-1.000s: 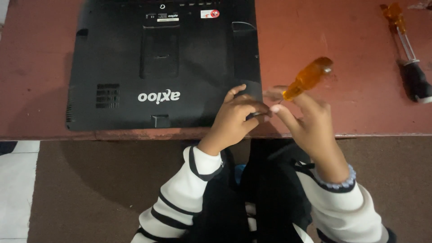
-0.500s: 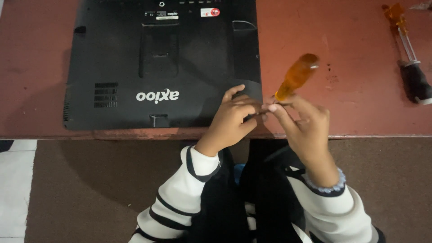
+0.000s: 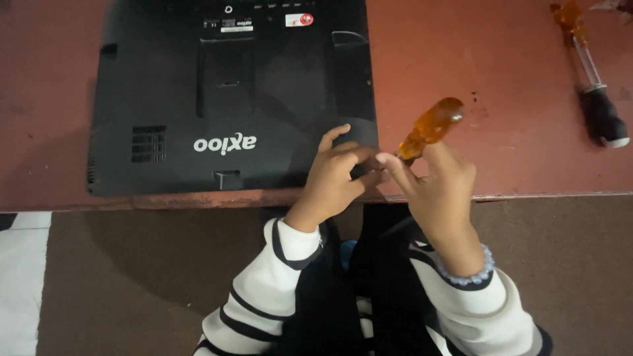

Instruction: Using a manual screwdriver to fasten or unfasten screws on the back panel of an electronic device.

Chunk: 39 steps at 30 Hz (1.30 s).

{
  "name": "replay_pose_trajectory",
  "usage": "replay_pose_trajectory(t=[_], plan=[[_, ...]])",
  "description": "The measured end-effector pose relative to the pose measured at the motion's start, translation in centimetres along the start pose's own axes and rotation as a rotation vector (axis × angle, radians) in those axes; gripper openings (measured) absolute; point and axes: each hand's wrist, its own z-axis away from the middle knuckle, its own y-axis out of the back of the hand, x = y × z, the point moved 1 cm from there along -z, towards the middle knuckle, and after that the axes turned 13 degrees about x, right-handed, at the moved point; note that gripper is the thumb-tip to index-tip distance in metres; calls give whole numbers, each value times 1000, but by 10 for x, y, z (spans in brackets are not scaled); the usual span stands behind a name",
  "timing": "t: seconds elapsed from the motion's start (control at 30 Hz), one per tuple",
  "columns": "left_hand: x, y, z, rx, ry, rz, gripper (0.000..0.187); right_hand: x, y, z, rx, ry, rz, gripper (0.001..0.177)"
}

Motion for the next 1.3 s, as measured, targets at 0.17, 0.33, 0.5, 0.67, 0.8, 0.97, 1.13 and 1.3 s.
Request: replay_pose_trajectory(t=[0.17,0.33,0.5,0.67,0.8,0.97,1.13,1.3], plan=[[-15,-6,6,7,-41,-31,13,-33,8,-13,-59,78,68,22],[-1,-1,-2,-22,-65,-41,10,-7,13,2,-70,71,169,17],[2,5,-2,-38,-93,-34,17,5,12,6,62,-113,-13,20],[12,2,-28,110,211,-78,37,64,27,11,530,-779,-518,7],[-12,-54,-57,124,-48,-803,57,175,37,36,632,-930,-857,15],[-9,-91,-62,-33,89,-1540,63,259,38,74,608,-1091,-1133,13],[5,-83,-28,84,-46,-1500,26,228,40,50,702,-1203,-1124,10],[21,-35,48,22,-241,-1262,14,238,39,51,597,-1159,-1218,20]])
